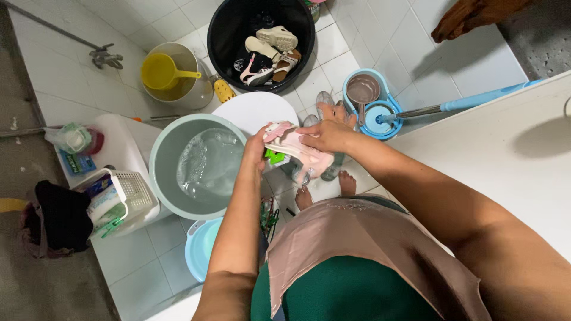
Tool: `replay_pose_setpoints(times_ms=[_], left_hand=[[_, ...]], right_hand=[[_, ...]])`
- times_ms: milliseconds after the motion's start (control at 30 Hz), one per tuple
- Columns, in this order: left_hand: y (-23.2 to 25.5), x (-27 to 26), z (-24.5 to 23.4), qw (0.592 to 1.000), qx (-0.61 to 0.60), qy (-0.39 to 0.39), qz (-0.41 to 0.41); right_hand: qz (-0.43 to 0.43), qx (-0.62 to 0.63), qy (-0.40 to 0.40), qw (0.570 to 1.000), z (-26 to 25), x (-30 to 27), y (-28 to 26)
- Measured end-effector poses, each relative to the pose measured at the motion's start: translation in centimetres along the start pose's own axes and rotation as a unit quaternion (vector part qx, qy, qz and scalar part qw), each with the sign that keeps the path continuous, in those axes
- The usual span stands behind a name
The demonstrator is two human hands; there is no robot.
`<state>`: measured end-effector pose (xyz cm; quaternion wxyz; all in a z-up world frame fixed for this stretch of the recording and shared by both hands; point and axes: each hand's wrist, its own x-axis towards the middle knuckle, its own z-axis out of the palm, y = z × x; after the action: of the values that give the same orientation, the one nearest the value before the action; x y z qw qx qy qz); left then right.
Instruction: The person scrubs a pink slipper with a green brush, rinsing it in a bucket of water. They then scrub the sole of the slipper and a light blue slipper, rinsing each item in the bucket between cleaning steps.
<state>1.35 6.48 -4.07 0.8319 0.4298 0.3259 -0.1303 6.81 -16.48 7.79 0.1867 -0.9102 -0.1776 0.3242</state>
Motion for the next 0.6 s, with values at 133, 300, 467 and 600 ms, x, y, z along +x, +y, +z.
replay_pose_setpoints(times_ms=[133,300,467,600], left_hand=[[-1.5,1.3,0.7,0.999,0.029,-0.036,0.013],[-1.9,1.4,-0.3,0.999,0.012,-0.035,-0.017],[-0.5,0.9,-1.2,0.999,0.013,-0.03,-0.015],[0.3,0.9,-0.3,0.995,0.087,-0.046,0.016]], right_hand=[[-0.03,-0.091,-0.008,0.995,0.4,0.5,-1.4],[-0.081,-0.068,-0.017,0.994,1.8,1.7,0.8],[-0.118,0.221,0.136,0.959,3.4,2.8,2.9],[-0.097,0.141,0.11,0.979,3.0,3.5,2.2]])
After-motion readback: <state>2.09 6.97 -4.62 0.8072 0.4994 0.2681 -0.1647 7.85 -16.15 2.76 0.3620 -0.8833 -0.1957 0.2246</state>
